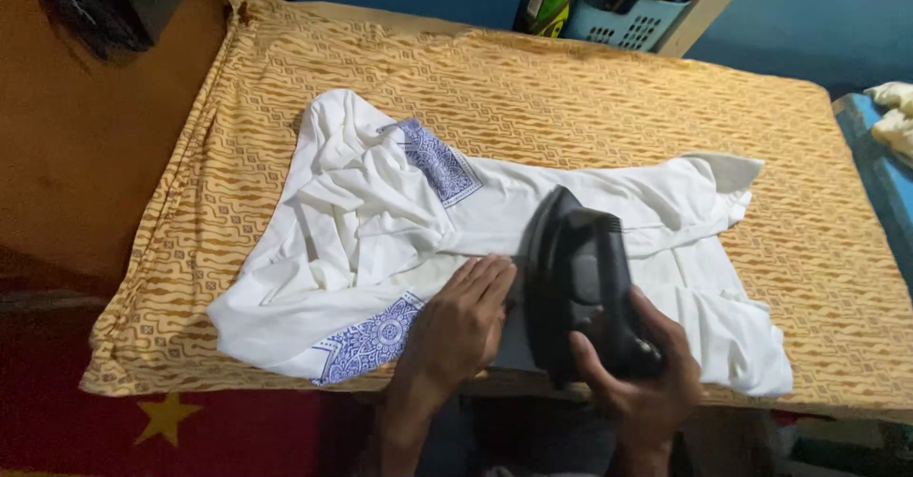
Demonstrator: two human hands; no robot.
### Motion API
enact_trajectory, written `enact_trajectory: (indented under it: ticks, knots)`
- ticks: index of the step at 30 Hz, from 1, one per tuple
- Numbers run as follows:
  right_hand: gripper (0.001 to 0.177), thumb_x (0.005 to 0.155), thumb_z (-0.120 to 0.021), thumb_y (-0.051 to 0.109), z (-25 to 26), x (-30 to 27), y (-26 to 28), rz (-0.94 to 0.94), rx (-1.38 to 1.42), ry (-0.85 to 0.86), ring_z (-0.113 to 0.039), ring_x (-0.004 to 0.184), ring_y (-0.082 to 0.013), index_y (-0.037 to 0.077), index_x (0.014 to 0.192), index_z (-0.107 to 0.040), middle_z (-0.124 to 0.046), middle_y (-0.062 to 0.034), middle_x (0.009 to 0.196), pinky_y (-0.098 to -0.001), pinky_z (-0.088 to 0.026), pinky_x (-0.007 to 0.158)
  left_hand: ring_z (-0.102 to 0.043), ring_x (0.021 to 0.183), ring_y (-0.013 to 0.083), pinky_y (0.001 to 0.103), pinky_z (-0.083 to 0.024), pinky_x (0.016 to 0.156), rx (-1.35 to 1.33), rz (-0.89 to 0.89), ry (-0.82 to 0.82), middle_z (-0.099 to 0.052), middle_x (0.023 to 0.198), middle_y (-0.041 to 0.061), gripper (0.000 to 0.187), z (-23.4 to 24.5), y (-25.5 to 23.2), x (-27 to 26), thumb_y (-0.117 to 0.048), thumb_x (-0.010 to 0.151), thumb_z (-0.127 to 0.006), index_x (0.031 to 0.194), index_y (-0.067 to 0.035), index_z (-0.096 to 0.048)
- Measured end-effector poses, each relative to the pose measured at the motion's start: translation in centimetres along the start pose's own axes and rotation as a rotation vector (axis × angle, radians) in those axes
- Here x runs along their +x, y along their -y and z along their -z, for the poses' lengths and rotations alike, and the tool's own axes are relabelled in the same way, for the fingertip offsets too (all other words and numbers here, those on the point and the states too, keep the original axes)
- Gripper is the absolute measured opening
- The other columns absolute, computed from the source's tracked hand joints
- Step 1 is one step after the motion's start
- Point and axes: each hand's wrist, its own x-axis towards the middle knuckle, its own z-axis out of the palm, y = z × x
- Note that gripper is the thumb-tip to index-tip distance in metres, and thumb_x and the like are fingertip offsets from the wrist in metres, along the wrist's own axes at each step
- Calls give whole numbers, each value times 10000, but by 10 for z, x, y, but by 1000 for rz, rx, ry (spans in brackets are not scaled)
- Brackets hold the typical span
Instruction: Ironing a white patterned shirt on a flat surface.
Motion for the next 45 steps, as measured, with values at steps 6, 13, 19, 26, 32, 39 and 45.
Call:
enact_trajectory:
  ticks: [6,13,19,26,32,39,45]
  knots:
    - [707,699,-918,147,-16,7,2,-11,-29,36,-745,1039,-217,1,1331,-638,-734,-165,1188,-328,-613,901,-570,1354,381,454,-403,1186,23,24,-14,-628,1385,252,412,-12,7,-7,-29,931,-600,1331,70,-609]
    - [880,550,-983,244,-17,14,3,99,-52,53,-707,1076,-236,7,1305,-597,-696,-165,1204,-342,-590,922,-550,1348,403,465,-398,1172,55,31,49,-622,1369,271,334,-12,7,-3,-20,844,-638,1171,45,-649]
    - [795,611,-978,195,-16,9,2,13,-75,41,-720,1052,-237,11,1292,-613,-712,-152,1160,-344,-584,919,-555,1339,391,451,-394,1175,36,102,35,-637,1366,253,309,-4,-5,-2,-35,850,-664,1153,26,-659]
    - [733,692,-954,212,-17,5,-7,-49,33,31,-746,968,-184,10,1312,-619,-733,-116,1089,-306,-608,883,-547,1353,396,464,-379,1182,55,30,44,-632,1355,271,329,-5,-2,-3,-51,830,-678,1144,41,-641]
    - [696,689,-950,155,-12,6,-5,26,-108,-21,-718,1034,-215,-2,1293,-641,-719,-144,1149,-322,-575,926,-562,1354,388,470,-383,1190,-27,-3,65,-655,1348,237,353,-4,9,-9,-98,891,-681,1210,49,-645]
    - [670,740,-951,111,-2,6,1,-19,-182,-112,-639,1054,-218,-12,1333,-663,-677,-133,1153,-336,-533,968,-608,1280,388,475,-413,1149,0,46,-40,-678,1313,230,361,6,20,-18,-228,932,-717,1196,18,-705]
    - [677,763,-938,141,-5,10,4,-83,-110,-158,-652,1050,-181,-16,1350,-638,-660,-97,1163,-298,-555,927,-621,1281,366,457,-433,1148,12,42,-56,-698,1309,193,323,7,18,-18,-219,941,-712,1187,-10,-719]
